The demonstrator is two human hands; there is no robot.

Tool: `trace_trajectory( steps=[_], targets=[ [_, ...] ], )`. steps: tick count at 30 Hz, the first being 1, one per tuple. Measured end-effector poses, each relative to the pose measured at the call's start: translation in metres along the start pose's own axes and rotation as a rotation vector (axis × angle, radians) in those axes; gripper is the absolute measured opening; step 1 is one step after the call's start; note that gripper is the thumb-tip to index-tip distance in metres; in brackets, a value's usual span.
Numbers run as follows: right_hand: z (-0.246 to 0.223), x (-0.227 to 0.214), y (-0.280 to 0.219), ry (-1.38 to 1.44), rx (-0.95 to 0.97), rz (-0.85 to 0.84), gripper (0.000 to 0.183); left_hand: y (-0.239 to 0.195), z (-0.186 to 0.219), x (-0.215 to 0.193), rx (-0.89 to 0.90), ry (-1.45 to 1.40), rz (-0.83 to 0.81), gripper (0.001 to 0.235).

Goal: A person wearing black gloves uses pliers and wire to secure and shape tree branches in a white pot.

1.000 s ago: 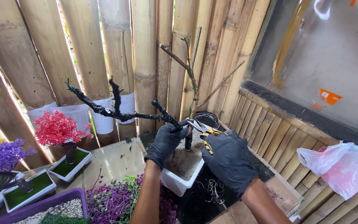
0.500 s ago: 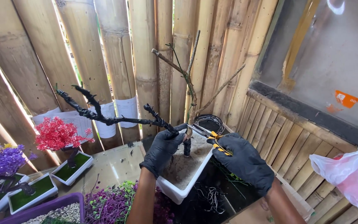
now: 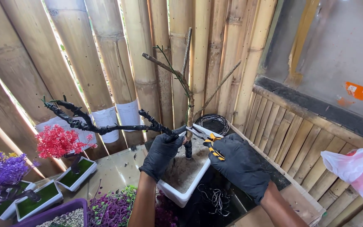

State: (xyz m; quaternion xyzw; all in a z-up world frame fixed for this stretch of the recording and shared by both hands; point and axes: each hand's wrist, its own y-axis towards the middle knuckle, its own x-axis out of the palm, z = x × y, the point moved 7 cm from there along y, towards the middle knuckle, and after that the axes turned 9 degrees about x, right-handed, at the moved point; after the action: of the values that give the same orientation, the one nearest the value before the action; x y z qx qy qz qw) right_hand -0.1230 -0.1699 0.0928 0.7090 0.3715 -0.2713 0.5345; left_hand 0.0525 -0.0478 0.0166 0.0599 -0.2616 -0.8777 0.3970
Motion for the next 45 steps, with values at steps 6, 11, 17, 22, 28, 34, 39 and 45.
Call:
trace_trajectory(
  steps=[6,11,17,22,28,34,39,45],
  targets=[
    [0.000,0.009,-0.008,-0.043,-0.012,0.086,0.032,0.000,-0.001,0.000,-0.075,-0.028,0.055,0.038],
    [-0.008,0.012,-0.003,-0.272,-0.015,0.092,0.013,0.001,0.002,0.001,-0.001,-0.052,0.016,0.038],
    [0.025,0.001,0.010,0.128,0.117,-0.137,0.022,0.001,0.007,0.009,-0.047,-0.014,0.074,0.041],
    [0.049,-0.006,0.023,0.308,0.141,-0.234,0.015,0.000,0.020,0.011,-0.088,0.011,0.159,0.039],
    [0.072,-0.003,0.047,0.489,0.017,-0.296,0.025,-0.004,0.012,0.001,-0.117,0.019,0.198,0.031],
    [0.088,0.004,0.066,0.558,-0.041,-0.403,0.023,-0.002,0.013,-0.001,-0.162,0.001,0.242,0.030],
    [0.095,0.012,0.068,0.521,-0.074,-0.415,0.021,0.002,0.042,0.011,-0.164,0.032,0.254,0.031],
    [0.118,0.031,0.065,0.540,-0.069,-0.418,0.020,0.004,0.028,0.007,-0.149,0.058,0.252,0.032]
  ],
)
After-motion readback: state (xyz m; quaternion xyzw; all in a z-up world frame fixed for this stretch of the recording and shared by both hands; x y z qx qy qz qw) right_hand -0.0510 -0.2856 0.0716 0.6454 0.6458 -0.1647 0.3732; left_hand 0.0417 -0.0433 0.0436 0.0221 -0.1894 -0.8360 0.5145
